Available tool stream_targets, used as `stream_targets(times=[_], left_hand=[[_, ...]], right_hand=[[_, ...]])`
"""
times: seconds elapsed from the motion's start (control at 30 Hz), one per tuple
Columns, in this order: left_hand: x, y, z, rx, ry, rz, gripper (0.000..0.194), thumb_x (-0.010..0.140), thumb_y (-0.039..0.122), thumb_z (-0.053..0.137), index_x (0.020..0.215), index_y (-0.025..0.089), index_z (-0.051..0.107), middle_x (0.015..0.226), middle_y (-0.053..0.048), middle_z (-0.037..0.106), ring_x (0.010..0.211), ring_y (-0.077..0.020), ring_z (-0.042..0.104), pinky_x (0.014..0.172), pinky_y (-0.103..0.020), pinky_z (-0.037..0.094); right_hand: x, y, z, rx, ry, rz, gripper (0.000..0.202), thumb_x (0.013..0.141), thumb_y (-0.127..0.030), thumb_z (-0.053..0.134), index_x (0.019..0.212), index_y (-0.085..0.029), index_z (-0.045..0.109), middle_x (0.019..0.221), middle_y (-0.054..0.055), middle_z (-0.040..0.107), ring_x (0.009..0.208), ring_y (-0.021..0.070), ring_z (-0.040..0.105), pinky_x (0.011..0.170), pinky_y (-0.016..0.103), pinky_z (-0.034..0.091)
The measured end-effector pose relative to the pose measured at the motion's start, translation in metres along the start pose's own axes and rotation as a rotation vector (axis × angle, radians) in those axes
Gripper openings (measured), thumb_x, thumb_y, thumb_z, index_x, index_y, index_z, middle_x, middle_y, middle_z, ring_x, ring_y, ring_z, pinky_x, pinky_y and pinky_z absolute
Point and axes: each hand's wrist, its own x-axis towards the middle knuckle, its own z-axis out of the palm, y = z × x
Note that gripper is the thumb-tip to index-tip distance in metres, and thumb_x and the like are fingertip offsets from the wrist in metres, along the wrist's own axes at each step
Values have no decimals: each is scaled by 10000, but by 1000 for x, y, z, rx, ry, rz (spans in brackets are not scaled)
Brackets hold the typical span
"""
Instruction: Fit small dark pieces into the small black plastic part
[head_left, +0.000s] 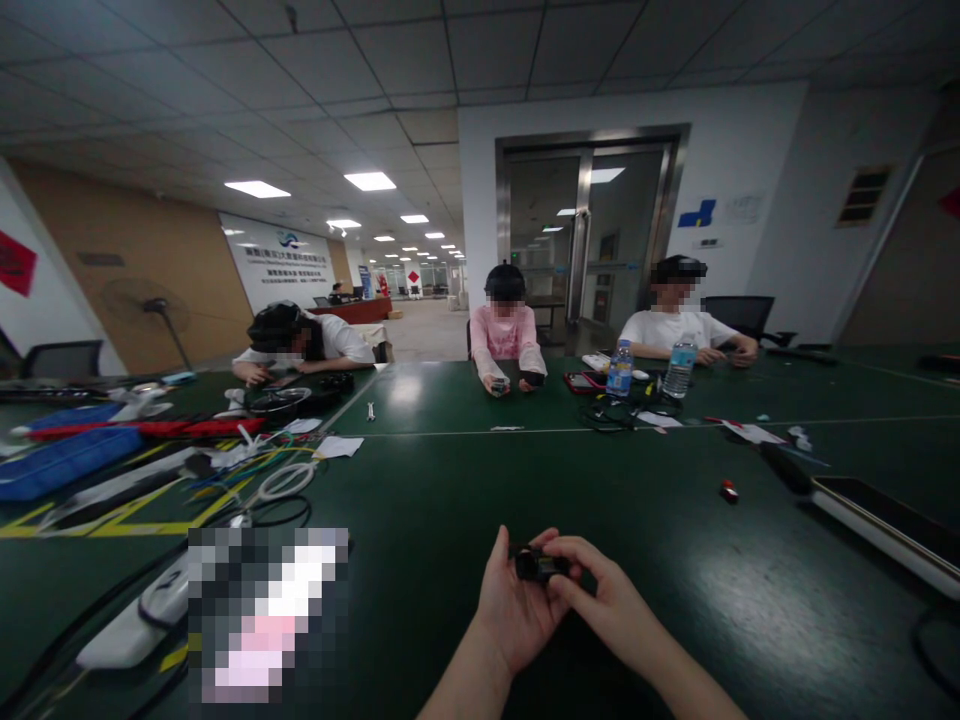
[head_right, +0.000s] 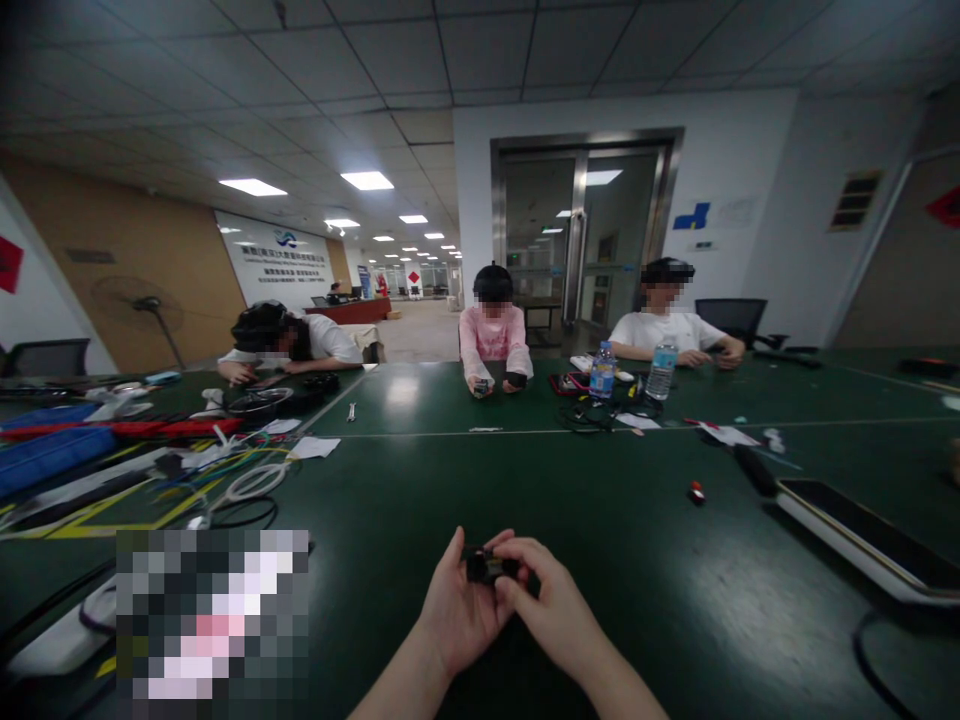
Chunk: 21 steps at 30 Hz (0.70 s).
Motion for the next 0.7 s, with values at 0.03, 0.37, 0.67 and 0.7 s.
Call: stream_targets(times=[0.03,0.37,0.67,0.7], left_hand=[[0,0,0,-5,5,-2,553,882,559,360,1107,83,530,926,-154,634,816,-233,637,664,-272,477],[0,1,6,-9,76,-2,539,905,528,312,1116,66,491,925,-179,616,749,-238,653,624,-270,497],[-2,1,8,2,83,-18,550,889,553,338,1158,88,457,945,-172,618,783,-268,660,651,-284,502],[-2,1,7,2,75,-18,555,884,560,344,1159,91,458,944,-172,621,790,-273,659,665,-295,502]], right_hand=[[0,-1,0,0,-6,6,258,744,-181,571,978,-266,641,1039,26,641,1033,233,559,937,383,411],[-1,0,-3,7,-40,7,360,726,-144,575,1065,-262,609,1150,28,618,1124,230,522,1011,395,356],[1,6,-6,17,-41,66,339,739,-184,577,1071,-240,613,1125,39,637,1075,243,554,977,411,383],[1,7,-6,37,-40,64,340,742,-185,576,1076,-237,609,1129,41,634,1070,240,557,974,408,386]])
